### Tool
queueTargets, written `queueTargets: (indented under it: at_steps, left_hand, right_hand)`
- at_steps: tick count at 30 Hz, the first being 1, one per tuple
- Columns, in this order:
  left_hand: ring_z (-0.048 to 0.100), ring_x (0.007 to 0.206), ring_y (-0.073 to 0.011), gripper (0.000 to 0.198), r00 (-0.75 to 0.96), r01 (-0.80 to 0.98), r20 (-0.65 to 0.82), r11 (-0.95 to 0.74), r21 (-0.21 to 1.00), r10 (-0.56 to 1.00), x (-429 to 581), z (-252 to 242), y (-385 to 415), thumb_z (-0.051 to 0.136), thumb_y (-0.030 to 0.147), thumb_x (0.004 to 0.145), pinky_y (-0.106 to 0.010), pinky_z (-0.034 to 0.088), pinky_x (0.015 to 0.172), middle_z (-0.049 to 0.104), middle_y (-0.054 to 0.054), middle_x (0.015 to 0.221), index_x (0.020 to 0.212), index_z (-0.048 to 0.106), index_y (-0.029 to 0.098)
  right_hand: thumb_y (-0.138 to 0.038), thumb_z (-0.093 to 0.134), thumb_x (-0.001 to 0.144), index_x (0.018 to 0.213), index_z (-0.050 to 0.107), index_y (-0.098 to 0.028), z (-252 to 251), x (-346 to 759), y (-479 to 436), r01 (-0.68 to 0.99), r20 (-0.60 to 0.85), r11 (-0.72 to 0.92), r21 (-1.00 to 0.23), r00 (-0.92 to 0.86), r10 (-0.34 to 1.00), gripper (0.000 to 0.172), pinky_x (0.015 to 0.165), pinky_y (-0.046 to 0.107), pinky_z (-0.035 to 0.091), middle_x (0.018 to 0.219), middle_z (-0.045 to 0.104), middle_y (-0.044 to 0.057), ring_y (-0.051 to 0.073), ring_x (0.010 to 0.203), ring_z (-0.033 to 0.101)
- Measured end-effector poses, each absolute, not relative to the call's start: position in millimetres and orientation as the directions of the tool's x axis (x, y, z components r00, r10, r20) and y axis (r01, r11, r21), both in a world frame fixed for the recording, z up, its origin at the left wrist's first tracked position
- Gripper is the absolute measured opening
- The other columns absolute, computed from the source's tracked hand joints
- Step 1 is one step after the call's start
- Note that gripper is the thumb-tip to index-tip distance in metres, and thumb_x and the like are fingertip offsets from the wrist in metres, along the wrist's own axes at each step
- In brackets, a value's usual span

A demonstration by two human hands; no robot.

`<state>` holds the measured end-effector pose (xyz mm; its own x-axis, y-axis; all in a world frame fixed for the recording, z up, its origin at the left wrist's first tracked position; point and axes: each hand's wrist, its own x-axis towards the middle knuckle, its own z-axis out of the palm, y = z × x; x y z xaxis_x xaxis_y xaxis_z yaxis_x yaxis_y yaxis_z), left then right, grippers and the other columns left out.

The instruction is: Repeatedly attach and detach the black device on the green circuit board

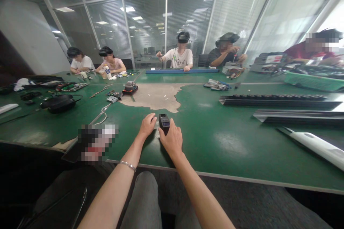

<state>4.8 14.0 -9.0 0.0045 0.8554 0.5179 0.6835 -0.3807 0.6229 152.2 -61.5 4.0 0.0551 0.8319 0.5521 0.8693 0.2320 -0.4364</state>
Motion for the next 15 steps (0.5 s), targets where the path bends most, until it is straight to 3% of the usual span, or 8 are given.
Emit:
queueTargets:
  at_steps: [9,15]
  left_hand:
    - [0.054,0.119,-0.0196,0.031,-0.012,0.68,0.53,-0.382,0.626,0.848,5.0,-7.9,13.0,0.044,0.032,0.092,-0.037,0.04,0.107,0.062,-0.012,0.122,0.111,0.063,0.015]
    - [0.055,0.117,-0.0185,0.022,-0.022,0.676,0.537,-0.383,0.629,0.843,4.9,-4.0,10.9,0.045,0.029,0.091,-0.036,0.041,0.103,0.065,-0.009,0.114,0.097,0.063,0.018]
  right_hand:
    - [-0.059,0.043,0.084,0.136,0.037,-0.007,0.6,154.7,-57.7,0.829,0.541,0.23,-0.509,0.1,0.835,0.074,0.096,0.042,0.036,0.128,0.054,0.02,0.03,0.115,0.051]
    - [-0.057,0.048,0.081,0.134,0.041,-0.007,8.4,152.0,-54.2,0.85,0.484,0.168,-0.498,0.112,0.868,0.073,0.09,0.04,0.04,0.122,0.058,0.02,0.031,0.106,0.056]
